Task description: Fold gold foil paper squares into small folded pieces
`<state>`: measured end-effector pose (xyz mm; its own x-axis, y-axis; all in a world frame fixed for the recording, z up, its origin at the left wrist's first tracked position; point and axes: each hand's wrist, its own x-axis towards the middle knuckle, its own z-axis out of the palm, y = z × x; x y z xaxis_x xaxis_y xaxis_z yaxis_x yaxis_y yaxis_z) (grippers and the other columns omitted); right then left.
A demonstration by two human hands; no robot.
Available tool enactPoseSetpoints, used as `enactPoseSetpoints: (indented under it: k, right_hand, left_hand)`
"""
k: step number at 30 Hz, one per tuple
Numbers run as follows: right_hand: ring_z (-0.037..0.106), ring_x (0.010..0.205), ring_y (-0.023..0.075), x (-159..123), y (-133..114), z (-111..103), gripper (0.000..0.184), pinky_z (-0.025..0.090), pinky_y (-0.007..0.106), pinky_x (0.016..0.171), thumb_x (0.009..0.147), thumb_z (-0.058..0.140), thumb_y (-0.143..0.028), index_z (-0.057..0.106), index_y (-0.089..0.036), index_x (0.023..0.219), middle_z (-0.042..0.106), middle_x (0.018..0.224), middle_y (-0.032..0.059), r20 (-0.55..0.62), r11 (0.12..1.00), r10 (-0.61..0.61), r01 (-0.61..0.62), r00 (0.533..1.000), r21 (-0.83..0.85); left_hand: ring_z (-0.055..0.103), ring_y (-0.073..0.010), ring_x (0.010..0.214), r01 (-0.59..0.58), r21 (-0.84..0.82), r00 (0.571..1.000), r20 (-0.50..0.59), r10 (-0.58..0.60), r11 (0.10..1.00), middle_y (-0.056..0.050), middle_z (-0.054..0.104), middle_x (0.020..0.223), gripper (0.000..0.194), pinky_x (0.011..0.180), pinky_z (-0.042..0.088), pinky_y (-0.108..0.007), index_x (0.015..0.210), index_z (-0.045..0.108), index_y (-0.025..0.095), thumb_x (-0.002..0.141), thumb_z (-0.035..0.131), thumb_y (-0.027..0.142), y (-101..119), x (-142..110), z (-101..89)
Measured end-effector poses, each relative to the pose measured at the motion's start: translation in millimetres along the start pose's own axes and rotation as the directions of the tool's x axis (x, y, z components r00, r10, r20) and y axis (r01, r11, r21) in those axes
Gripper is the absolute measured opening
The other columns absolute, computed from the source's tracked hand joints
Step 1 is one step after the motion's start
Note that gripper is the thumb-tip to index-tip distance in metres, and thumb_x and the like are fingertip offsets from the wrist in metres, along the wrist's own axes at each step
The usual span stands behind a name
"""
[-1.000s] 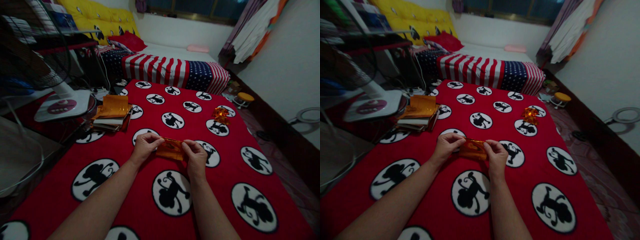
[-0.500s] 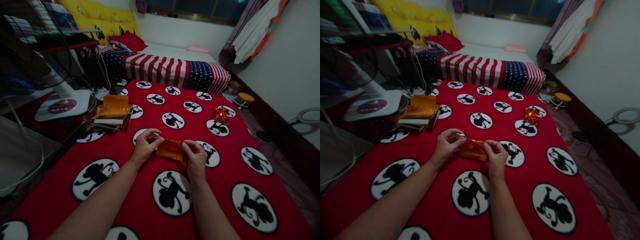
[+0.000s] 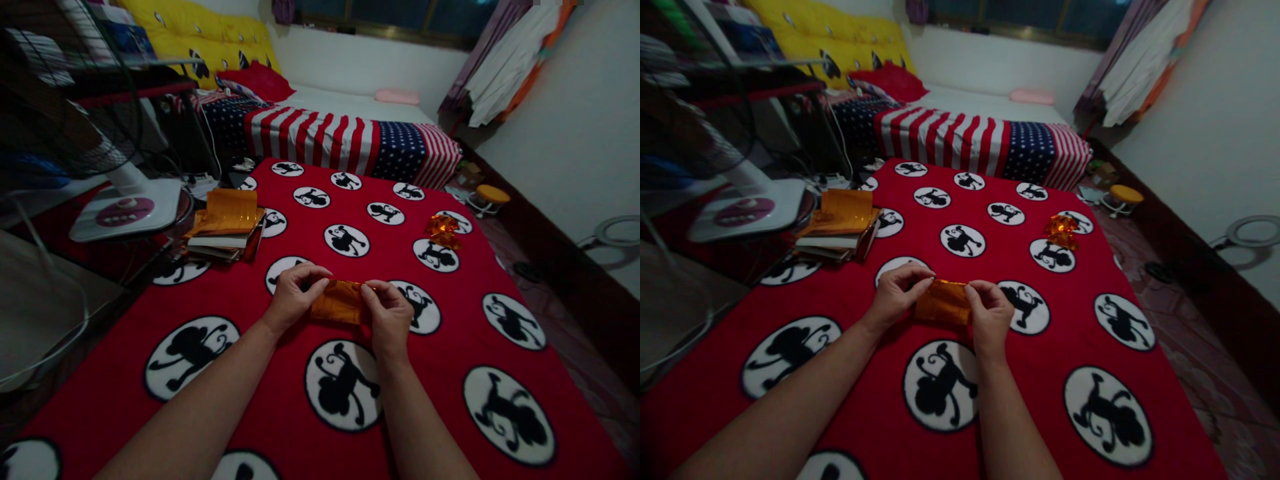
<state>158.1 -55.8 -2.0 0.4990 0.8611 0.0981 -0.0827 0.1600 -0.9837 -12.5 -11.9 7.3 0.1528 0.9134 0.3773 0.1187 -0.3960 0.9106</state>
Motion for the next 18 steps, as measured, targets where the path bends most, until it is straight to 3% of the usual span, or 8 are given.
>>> enactPoseSetpoints:
  k: [10, 18]
  right_hand:
    - [0.060, 0.068, 0.0141, -1.8, 0.8, 1.5, 0.014, 0.049, 0.027, 0.065, 0.072, 0.076, -0.030, 0.070, -0.019, 0.079, 0.067, 0.074, 0.0008, 0.009, 0.997, -0.061, 0.062, 0.998, -0.038]
    - [0.060, 0.069, 0.0145, -4.0, 2.3, 2.2, 0.013, 0.048, 0.027, 0.066, 0.074, 0.074, -0.030, 0.069, -0.018, 0.079, 0.067, 0.076, 0.0009, 0.030, 0.992, -0.098, 0.100, 0.995, -0.083]
  left_hand:
    - [0.062, -0.0161, 0.076, -0.002, 0.027, 0.998, 0.055, 0.001, 1.000, -0.006, 0.068, 0.082, 0.015, 0.067, 0.046, -0.026, 0.086, 0.073, 0.018, 0.080, 0.069, 0.030, 3.7, 1.2, 0.0]
    - [0.061, -0.0147, 0.075, -0.036, 0.055, 0.996, 0.084, 0.032, 0.998, -0.005, 0.067, 0.079, 0.012, 0.066, 0.045, -0.025, 0.082, 0.072, 0.016, 0.083, 0.063, 0.023, 6.0, 1.2, 1.3]
